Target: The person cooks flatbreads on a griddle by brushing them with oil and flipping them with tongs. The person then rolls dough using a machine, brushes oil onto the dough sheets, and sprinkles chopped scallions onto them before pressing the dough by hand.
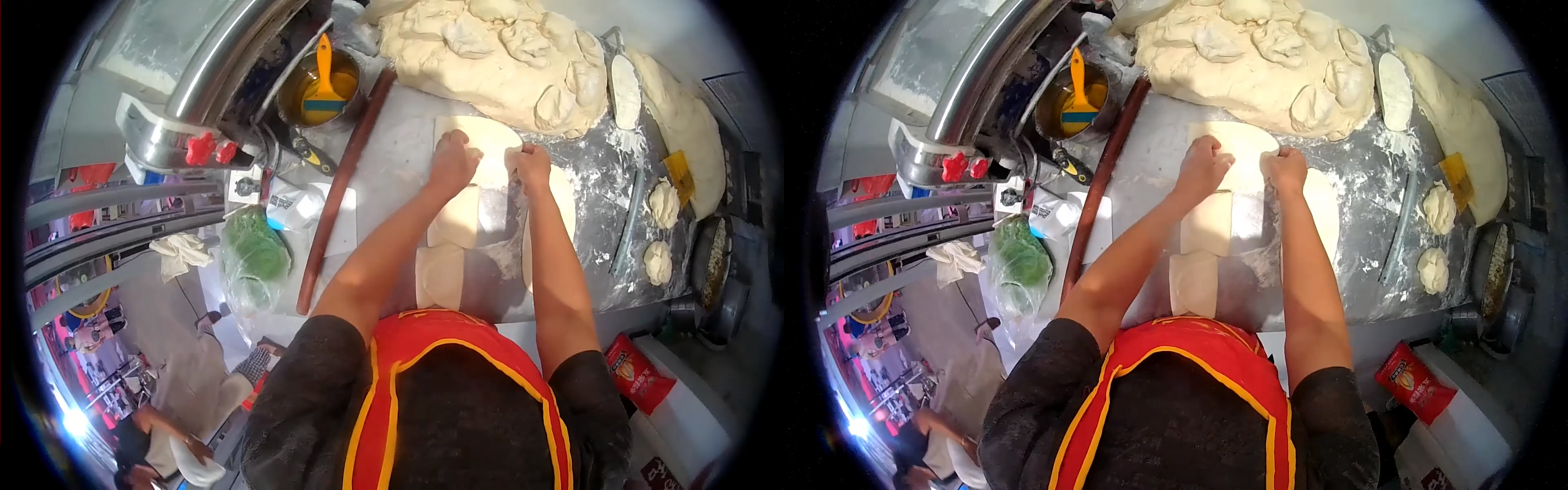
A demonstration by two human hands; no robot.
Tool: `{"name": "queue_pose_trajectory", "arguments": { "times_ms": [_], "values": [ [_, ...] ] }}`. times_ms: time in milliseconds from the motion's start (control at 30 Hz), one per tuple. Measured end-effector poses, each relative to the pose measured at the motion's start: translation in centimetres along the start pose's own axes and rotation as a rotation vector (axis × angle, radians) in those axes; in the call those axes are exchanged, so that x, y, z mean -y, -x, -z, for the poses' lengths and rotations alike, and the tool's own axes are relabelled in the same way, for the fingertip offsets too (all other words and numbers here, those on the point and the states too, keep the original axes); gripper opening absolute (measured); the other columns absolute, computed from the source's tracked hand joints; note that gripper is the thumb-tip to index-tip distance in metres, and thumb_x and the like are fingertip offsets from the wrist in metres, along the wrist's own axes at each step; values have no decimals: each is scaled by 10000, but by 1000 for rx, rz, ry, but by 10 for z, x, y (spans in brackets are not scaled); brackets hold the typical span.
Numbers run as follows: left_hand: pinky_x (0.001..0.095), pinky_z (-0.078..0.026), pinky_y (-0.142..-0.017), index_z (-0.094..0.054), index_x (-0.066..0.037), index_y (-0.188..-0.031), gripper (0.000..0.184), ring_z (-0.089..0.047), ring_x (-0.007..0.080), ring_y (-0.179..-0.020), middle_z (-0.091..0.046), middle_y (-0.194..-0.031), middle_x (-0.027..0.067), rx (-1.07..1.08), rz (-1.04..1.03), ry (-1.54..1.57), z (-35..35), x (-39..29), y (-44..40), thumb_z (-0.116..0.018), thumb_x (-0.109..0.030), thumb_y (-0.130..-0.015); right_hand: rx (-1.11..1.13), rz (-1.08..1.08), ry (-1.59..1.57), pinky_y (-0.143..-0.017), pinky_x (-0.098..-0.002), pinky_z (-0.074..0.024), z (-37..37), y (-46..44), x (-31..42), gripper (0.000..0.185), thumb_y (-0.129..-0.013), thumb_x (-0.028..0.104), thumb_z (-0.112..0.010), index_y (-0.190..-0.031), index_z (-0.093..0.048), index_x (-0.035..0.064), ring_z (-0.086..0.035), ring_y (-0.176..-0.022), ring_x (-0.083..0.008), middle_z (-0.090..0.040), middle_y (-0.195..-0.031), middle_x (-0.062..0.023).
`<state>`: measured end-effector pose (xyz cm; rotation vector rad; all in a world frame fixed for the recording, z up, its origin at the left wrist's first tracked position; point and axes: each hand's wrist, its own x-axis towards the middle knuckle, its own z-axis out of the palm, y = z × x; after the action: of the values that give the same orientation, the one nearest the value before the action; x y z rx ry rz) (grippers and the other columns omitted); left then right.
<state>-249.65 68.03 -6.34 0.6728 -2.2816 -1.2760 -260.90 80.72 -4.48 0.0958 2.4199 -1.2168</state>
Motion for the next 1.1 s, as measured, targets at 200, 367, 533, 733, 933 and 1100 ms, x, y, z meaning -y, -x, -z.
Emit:
{"name": "queue_pose_trajectory", "arguments": {
  "times_ms": [200,367,533,733,933,1100],
  "values": [
    [345,-465,-790,-532,-7,-1048,233,-602,262,-882,-611,-954,145,79,142,35,37,0,3,-542,-115,-842,20,425,82,-648,-352,-468,-9,26,24,156,-720,124,-632,-812,-560,21,-604,-680,-264,-615,-733,-132],
    [314,-469,-789,-530,-8,-1084,240,-608,229,-890,-616,-969,137,35,240,143,58,10,13,-525,-84,-857,133,476,24,-675,-329,-486,-69,47,42,146,-738,108,-617,-854,-574,31,-633,-742,-244,-636,-786,-140],
    [368,-476,-754,-525,-20,-1048,238,-585,297,-877,-571,-988,165,-4,190,92,61,10,26,-545,-69,-816,258,563,-107,-725,-305,-490,-46,38,21,211,-796,108,-584,-992,-604,31,-635,-793,-210,-655,-879,-130],
    [335,-478,-705,-534,-28,-1056,221,-589,254,-768,-555,-986,141,132,-110,-63,41,-35,45,-556,-69,-840,-115,602,389,-792,-355,-475,90,-23,-55,291,-689,16,-646,-976,-602,34,-612,-894,-305,-644,-907,-144],
    [319,-485,-671,-533,-33,-1046,218,-595,225,-742,-556,-989,133,262,-149,67,-13,-61,72,-569,-62,-833,181,477,537,-839,-368,-439,114,-32,-60,292,-667,19,-668,-946,-592,65,-578,-928,-303,-630,-931,-130],
    [308,-491,-660,-530,-35,-1050,216,-603,233,-751,-556,-991,135,285,-216,49,-28,-71,79,-560,-49,-836,76,917,396,-831,-370,-417,154,37,-84,222,-708,24,-635,-914,-581,90,-548,-938,-296,-601,-940,-110]
  ]
}}
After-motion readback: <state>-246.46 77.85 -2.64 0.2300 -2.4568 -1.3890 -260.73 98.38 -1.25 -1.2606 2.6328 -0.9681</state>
